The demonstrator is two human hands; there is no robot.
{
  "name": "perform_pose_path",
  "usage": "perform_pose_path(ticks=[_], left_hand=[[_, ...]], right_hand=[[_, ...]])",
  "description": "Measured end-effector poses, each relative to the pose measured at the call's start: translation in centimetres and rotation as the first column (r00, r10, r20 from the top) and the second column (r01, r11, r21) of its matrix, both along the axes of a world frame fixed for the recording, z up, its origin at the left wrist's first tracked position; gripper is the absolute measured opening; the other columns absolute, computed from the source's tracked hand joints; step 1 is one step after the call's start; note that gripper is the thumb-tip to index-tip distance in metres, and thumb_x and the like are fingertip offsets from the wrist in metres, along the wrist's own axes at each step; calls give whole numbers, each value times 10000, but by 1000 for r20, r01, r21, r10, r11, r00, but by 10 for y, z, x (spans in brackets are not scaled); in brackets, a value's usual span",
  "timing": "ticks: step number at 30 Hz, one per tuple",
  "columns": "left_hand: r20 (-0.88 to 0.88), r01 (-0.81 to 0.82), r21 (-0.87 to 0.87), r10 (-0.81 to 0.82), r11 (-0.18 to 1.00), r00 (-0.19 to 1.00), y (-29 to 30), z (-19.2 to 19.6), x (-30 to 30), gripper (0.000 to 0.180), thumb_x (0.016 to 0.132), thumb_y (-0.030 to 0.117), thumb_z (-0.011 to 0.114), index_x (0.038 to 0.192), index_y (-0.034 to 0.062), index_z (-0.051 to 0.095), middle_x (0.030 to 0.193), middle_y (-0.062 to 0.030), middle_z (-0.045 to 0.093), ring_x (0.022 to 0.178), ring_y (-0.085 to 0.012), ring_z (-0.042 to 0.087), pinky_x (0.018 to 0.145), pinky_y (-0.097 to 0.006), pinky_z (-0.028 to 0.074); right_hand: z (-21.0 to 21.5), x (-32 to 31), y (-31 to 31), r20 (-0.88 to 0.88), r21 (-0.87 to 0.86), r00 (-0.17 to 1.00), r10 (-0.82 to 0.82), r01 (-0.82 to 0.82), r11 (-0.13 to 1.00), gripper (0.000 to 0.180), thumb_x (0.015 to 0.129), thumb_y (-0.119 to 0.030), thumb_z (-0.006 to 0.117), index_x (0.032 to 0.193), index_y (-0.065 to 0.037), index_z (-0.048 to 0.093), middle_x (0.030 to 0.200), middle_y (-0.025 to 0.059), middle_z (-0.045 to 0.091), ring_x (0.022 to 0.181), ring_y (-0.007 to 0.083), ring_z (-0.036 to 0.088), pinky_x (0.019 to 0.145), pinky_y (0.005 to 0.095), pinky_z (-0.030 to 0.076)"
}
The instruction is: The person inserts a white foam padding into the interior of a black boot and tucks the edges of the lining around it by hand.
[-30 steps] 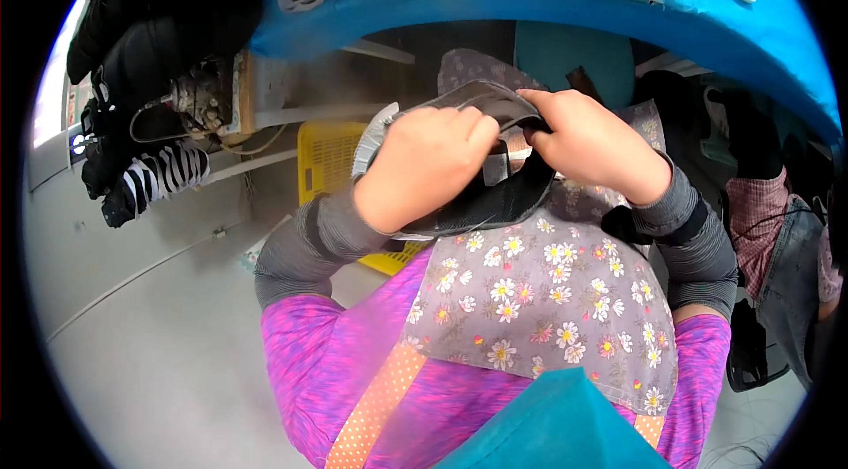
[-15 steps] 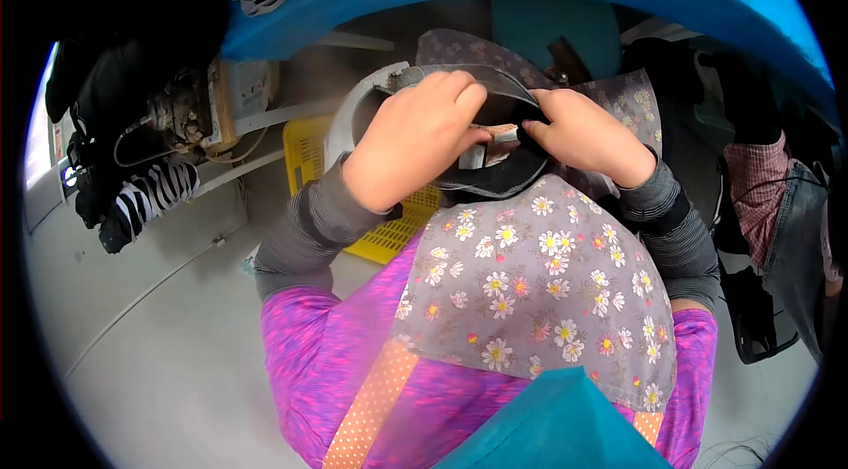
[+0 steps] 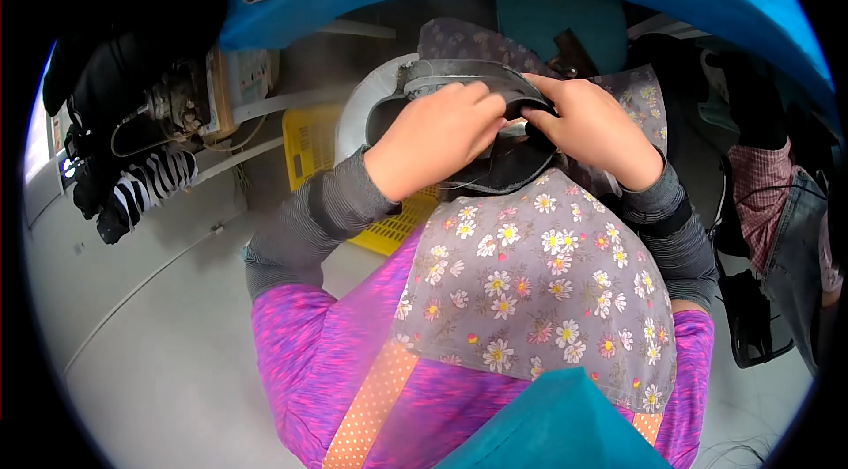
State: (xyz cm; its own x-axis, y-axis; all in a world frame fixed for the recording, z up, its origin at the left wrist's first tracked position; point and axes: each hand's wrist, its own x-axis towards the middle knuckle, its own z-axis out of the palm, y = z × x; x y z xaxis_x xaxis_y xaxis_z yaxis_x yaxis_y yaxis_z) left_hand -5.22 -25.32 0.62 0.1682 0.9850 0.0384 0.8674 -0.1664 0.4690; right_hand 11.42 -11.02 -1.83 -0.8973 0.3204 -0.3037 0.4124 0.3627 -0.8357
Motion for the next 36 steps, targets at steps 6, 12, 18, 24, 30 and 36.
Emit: perform_pose_path(ticks=[6, 12, 18, 24, 30, 36], left_hand=[[-174, -91, -174, 61, 981, 983, -3, 2, -1, 212, 882, 216, 684, 859, 57, 547, 627, -140, 589, 597, -321, 624, 517, -410, 472], [-166, -142, -6, 139, 990, 976, 3, -5, -4, 198, 871, 207, 693, 822, 73, 556, 606, -121, 582, 578, -300, 620, 504, -398, 468], [-192, -141, 1, 139, 990, 971, 8, -5, -3, 206, 853, 214, 709, 803, 75, 564, 604, -113, 580, 571, -298, 613, 498, -396, 460], [-196, -139, 0, 136, 990, 971, 10, -5, -5, 218, 846, 234, 713, 778, 82, 572, 595, -111, 580, 568, -297, 614, 499, -393, 464], [-241, -110, -90, 85, 990, 967, 11, -2, -1, 233, 844, 262, 713, 778, 81, 583, 584, -117, 584, 573, -306, 623, 501, -398, 470], [-248, -144, -17, 136, 989, 959, 17, -4, -5, 230, 854, 247, 707, 783, 77, 570, 592, -120, 584, 579, -302, 622, 502, -399, 468]], right_hand=[[-17, 3, -4, -180, 47, 984, 11, -2, 999, 339, 855, -115, 632, 1165, 22, 649, 935, 264, 671, 891, 419, 645, 796, 442, 527], [-17, 4, -7, -241, 111, 970, 35, -8, 994, 342, 928, -215, 609, 1146, 46, 652, 896, 263, 669, 853, 411, 654, 753, 440, 530], [-22, 7, -8, -252, 135, 967, 28, 6, 991, 335, 951, -233, 589, 1121, 46, 664, 868, 261, 668, 815, 410, 656, 724, 445, 529], [-21, 3, -6, -222, 104, 975, 22, 1, 995, 351, 943, -250, 602, 1118, 48, 660, 880, 262, 668, 830, 411, 655, 732, 447, 526], [-20, 9, -3, -247, -1, 969, -13, 13, 1000, 371, 956, -270, 588, 1145, 43, 646, 946, 263, 672, 897, 410, 650, 769, 447, 519], [-21, 8, -8, -265, 108, 964, -3, 32, 994, 334, 971, -227, 561, 1150, 42, 643, 922, 254, 677, 869, 408, 657, 761, 443, 528]])
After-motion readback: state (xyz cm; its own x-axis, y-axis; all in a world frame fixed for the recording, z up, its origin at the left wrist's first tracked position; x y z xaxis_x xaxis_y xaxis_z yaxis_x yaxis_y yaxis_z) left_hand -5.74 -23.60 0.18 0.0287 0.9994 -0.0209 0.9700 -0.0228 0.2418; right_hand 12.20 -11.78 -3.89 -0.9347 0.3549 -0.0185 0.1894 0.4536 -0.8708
